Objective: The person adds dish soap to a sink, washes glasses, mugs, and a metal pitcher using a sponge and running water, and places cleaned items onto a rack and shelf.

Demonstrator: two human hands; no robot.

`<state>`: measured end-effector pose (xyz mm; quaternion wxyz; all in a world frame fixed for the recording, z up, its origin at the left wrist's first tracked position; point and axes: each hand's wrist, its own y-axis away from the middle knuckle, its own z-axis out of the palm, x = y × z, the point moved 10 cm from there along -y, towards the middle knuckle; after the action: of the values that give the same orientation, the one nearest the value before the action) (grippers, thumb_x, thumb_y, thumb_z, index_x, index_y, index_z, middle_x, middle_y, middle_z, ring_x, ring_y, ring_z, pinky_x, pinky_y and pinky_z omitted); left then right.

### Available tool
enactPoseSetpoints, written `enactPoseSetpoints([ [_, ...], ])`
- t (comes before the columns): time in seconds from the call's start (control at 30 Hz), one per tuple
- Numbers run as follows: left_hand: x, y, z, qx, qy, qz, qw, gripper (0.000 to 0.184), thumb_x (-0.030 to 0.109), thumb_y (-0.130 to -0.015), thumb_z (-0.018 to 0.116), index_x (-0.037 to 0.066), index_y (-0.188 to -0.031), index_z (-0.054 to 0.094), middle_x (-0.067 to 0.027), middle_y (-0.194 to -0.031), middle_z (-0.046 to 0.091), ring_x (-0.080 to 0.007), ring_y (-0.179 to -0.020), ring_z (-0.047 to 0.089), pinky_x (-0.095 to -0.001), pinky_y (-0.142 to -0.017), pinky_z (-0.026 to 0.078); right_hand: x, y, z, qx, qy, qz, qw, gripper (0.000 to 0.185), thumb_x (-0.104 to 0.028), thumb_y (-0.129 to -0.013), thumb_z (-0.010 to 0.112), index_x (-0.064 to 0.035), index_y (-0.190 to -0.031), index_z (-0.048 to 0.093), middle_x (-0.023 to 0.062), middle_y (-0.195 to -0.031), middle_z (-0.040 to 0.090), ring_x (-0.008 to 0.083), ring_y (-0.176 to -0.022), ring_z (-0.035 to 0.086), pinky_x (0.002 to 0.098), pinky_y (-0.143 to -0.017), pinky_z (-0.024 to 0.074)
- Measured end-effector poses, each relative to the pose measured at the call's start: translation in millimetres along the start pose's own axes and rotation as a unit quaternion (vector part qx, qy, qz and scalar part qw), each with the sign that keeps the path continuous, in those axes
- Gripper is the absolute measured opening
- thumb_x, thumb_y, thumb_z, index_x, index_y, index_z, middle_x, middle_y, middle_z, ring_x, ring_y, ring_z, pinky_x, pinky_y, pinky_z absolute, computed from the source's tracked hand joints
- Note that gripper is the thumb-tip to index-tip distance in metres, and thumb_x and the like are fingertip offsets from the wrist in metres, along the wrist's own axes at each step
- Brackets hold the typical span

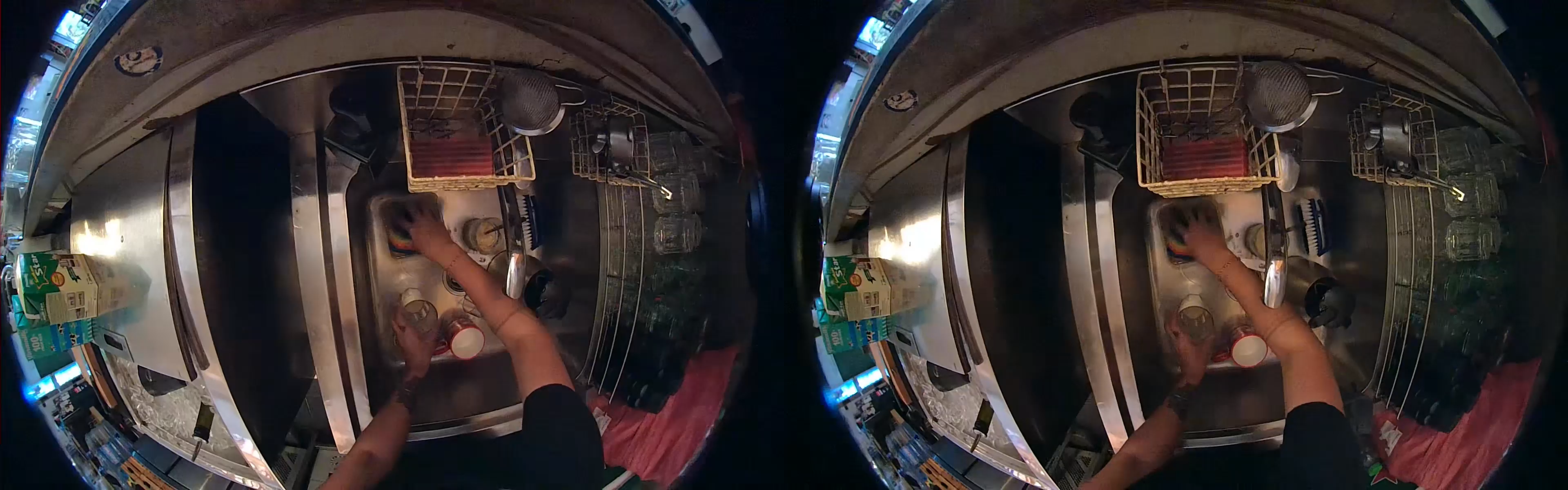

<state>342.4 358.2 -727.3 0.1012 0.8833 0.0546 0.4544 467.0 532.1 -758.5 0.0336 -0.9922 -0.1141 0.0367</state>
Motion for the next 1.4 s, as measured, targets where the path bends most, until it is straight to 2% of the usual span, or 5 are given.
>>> enactPoseSetpoints([
  [0.27,-22,0,6,-0.008,0.059,-0.016,0.998,0.089,0.010,-0.056,0.082,0.003,-0.130,0.032,-0.0180,-0.125,0.045,-0.0307,-0.116,0.046,-0.0367,-0.099,0.037,38,-2,138,-0.097,-0.300,0.080,0.946,0.043,-0.012,-0.072,0.061,-0.0052,-0.114,0.053,0.0194,-0.114,0.054,0.0324,-0.110,0.050,0.0391,-0.095,0.0404],
  [0.77,36,11,-27,-0.210,0.275,0.001,0.938,0.076,0.020,-0.066,0.080,0.004,-0.126,0.036,-0.0124,-0.112,0.055,-0.0249,-0.106,0.054,-0.0360,-0.091,0.043,41,159,-107,-0.010,-0.615,0.279,0.738,0.051,0.004,-0.061,0.053,0.0011,-0.112,0.051,0.0160,-0.110,0.055,0.0266,-0.104,0.055,0.0336,-0.093,0.0408],
  [0.93,45,28,3,-0.339,0.389,-0.149,0.844,0.061,0.039,-0.080,0.066,0.005,-0.125,0.041,-0.0109,-0.108,0.058,-0.0241,-0.105,0.055,-0.0357,-0.089,0.045,13,231,-217,0.062,-0.518,0.238,0.819,0.059,0.003,-0.057,0.053,-0.0014,-0.116,0.053,0.0138,-0.116,0.053,0.0267,-0.111,0.051,0.0334,-0.099,0.0358],
  [1.03,21,68,66,-0.419,0.515,-0.386,0.641,0.057,0.053,-0.085,0.054,0.007,-0.118,0.050,-0.0059,-0.103,0.061,-0.0153,-0.094,0.059,-0.0314,-0.084,0.048,-21,257,-239,0.081,-0.464,0.293,0.832,0.064,0.002,-0.056,0.056,-0.0046,-0.120,0.053,0.0136,-0.125,0.046,0.0303,-0.120,0.043,0.0360,-0.102,0.0316],
  [1.4,65,79,49,-0.510,0.347,-0.367,0.697,0.057,0.052,-0.086,0.051,0.007,-0.121,0.048,-0.0087,-0.104,0.059,-0.0204,-0.087,0.062,-0.0331,-0.078,0.052,-12,262,-180,0.264,-0.399,0.383,0.790,0.045,-0.019,-0.083,0.060,0.0001,-0.122,0.047,0.0264,-0.117,0.049,0.0390,-0.104,0.051,0.0410,-0.090,0.0411],
])
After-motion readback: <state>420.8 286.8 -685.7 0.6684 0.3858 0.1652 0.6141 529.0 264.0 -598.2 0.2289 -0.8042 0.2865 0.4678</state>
